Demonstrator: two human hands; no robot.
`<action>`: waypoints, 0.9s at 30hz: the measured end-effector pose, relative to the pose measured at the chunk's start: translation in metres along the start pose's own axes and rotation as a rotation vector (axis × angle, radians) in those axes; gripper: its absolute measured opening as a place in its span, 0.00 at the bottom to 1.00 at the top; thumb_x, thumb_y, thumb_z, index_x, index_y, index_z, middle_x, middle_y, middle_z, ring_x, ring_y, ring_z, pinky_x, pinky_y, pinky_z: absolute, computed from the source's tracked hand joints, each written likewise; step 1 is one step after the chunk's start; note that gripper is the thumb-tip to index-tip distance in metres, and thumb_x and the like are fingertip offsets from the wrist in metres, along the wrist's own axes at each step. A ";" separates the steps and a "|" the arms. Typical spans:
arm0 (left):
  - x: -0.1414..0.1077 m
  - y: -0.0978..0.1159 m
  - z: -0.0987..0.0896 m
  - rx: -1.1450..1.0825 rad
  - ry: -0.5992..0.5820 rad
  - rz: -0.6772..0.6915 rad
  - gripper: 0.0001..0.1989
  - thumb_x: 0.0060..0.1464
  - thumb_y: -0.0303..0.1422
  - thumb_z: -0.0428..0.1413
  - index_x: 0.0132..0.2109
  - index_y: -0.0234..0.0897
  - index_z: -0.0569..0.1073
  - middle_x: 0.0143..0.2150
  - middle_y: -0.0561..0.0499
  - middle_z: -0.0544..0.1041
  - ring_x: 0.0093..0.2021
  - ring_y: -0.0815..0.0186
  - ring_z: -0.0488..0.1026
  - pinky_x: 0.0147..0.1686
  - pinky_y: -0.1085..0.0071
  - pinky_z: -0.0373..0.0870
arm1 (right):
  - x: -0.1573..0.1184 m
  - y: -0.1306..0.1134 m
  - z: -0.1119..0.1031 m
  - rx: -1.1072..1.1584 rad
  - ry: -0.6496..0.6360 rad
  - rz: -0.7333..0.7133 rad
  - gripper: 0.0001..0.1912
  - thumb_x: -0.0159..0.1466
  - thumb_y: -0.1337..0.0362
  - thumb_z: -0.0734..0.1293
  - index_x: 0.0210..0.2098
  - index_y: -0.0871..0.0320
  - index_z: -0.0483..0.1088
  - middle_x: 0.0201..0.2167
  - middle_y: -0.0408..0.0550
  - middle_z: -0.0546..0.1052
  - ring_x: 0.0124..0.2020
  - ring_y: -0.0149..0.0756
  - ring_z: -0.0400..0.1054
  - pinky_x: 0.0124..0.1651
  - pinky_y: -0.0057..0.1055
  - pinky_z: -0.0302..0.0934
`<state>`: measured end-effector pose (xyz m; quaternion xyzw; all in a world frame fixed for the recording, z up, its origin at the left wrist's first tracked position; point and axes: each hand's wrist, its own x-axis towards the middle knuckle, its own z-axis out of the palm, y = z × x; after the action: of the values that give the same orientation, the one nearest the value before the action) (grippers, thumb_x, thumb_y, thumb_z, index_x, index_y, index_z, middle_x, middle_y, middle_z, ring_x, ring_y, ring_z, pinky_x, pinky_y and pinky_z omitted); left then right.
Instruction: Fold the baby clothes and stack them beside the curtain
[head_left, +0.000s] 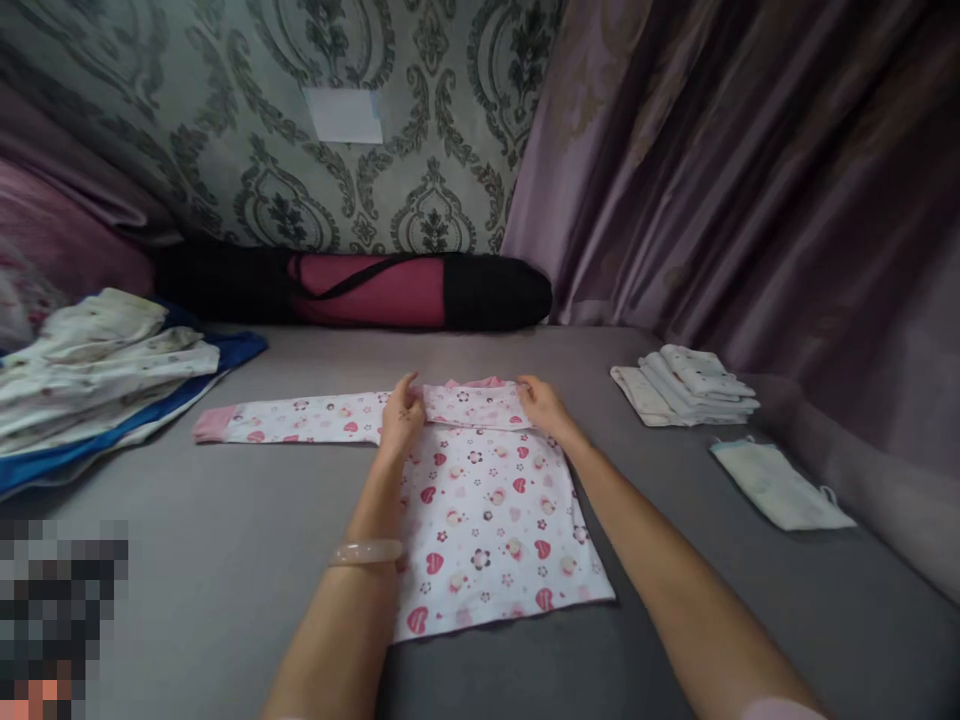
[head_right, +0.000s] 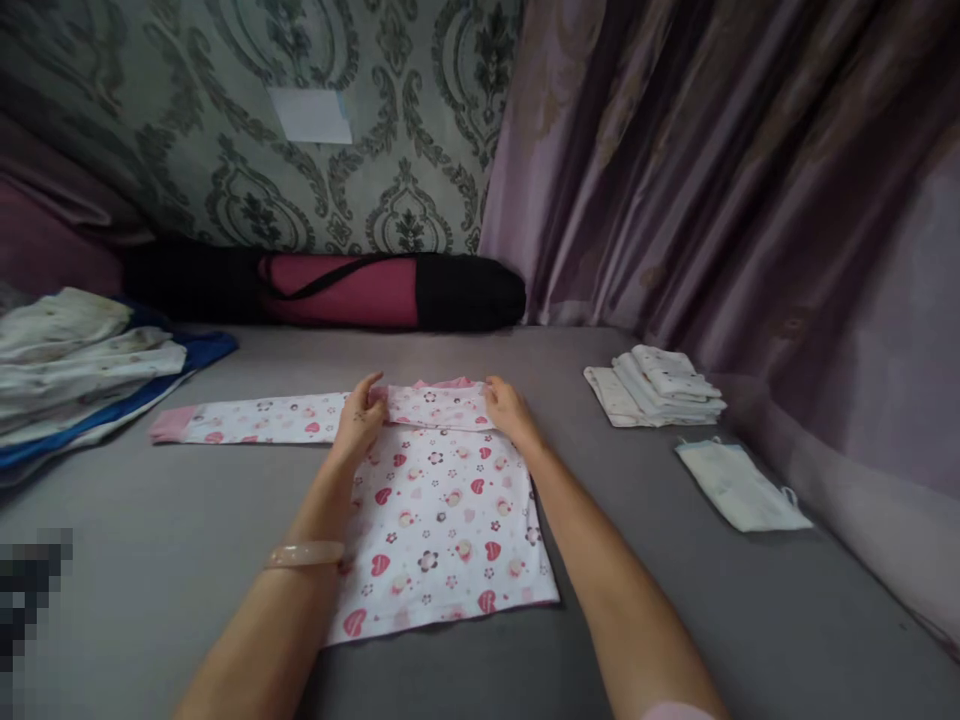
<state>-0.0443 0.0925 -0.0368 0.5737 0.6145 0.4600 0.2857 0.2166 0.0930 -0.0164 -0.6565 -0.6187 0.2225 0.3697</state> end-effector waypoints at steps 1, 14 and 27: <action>-0.001 0.001 -0.001 0.045 0.012 -0.002 0.25 0.52 0.26 0.48 0.58 0.34 0.69 0.34 0.49 0.75 0.31 0.65 0.71 0.38 0.69 0.69 | -0.007 -0.002 0.007 -0.151 -0.063 -0.083 0.19 0.63 0.65 0.61 0.53 0.62 0.69 0.57 0.59 0.70 0.60 0.43 0.61 0.64 0.43 0.48; 0.001 -0.003 -0.004 0.376 -0.056 0.042 0.21 0.53 0.25 0.48 0.53 0.30 0.74 0.45 0.40 0.76 0.46 0.58 0.73 0.50 0.65 0.67 | -0.026 -0.010 0.037 -0.681 -0.286 -0.114 0.35 0.70 0.50 0.46 0.69 0.66 0.41 0.70 0.58 0.43 0.71 0.45 0.33 0.68 0.46 0.24; -0.002 0.001 -0.010 0.082 -0.115 -0.023 0.22 0.47 0.31 0.53 0.51 0.35 0.76 0.38 0.48 0.78 0.37 0.63 0.74 0.40 0.69 0.70 | 0.008 -0.006 -0.012 -0.363 -0.115 0.032 0.27 0.68 0.63 0.50 0.64 0.66 0.55 0.63 0.59 0.61 0.65 0.38 0.54 0.64 0.36 0.49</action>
<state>-0.0529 0.0884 -0.0322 0.6032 0.6219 0.3975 0.3022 0.2233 0.0975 -0.0029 -0.7083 -0.6583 0.1502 0.2056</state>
